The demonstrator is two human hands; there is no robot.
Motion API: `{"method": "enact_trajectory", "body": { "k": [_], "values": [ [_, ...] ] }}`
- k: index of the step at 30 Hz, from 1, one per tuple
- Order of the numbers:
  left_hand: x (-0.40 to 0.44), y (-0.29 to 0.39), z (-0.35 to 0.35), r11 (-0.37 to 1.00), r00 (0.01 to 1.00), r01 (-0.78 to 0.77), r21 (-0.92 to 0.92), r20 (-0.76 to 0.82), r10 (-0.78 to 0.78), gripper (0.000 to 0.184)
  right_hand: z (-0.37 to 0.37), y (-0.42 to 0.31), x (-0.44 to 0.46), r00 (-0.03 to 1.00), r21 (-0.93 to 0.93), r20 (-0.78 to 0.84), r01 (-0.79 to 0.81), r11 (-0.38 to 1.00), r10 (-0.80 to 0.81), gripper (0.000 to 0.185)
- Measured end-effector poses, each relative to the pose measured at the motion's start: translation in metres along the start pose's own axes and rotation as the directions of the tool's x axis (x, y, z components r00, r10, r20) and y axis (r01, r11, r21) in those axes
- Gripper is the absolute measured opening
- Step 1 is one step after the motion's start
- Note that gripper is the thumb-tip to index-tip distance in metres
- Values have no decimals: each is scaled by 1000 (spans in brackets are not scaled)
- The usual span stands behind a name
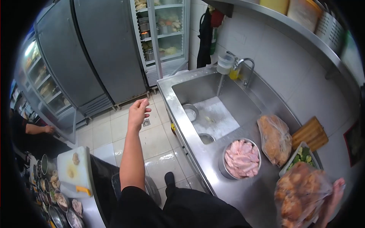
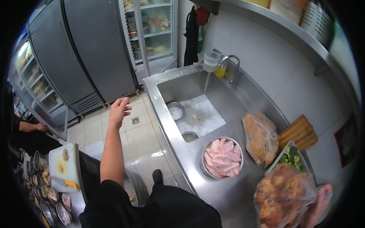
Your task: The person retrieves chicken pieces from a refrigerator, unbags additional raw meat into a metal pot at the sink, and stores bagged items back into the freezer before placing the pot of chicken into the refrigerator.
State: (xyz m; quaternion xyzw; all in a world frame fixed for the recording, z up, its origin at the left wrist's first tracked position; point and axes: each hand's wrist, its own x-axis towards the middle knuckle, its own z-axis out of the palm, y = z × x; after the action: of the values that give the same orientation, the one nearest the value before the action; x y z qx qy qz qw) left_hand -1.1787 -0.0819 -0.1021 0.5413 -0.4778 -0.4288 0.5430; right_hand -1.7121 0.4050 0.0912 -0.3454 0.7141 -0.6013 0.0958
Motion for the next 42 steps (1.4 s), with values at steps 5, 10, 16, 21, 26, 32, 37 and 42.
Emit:
{"method": "enact_trajectory", "body": {
  "k": [5, 10, 16, 21, 26, 32, 37, 42],
  "values": [
    [119, 8, -104, 991, 1000, 6, 137, -7, -5, 33, 82, -65, 71, 948, 46, -291, 146, 988, -127, 43],
    [234, 32, -148, 920, 997, -80, 384, 13, 82, 33, 182, -107, 135, 999, 285, 36, 2, 958, -13, 56],
    [379, 61, -42, 738, 872, -480, 473, 346, 346, 36, 387, -131, 172, 990, 394, -49, 139, 909, -131, 40],
    [510, 94, 57, 819, 876, -448, 358, 356, 324, 38, 583, -154, 156, 992, 363, -28, 128, 923, -126, 43],
    [642, 100, 90, 794, 872, -479, 375, 306, 381, 43, 718, -145, 197, 930, 468, 358, -99, 878, -86, 39],
    [747, 83, 81, 656, 763, -646, 391, 295, 575, 45, 864, -163, 235, 797, 380, 603, -251, 890, -33, 43],
    [767, 115, 19, 847, 795, -518, 117, 433, 426, 44, 963, -174, 268, 837, 392, 543, -187, 901, -63, 38],
    [835, 114, -94, 777, 794, -608, 164, 126, 595, 28, 1041, -194, 281, 875, 363, 483, -162, 918, -36, 29]
  ]
}}
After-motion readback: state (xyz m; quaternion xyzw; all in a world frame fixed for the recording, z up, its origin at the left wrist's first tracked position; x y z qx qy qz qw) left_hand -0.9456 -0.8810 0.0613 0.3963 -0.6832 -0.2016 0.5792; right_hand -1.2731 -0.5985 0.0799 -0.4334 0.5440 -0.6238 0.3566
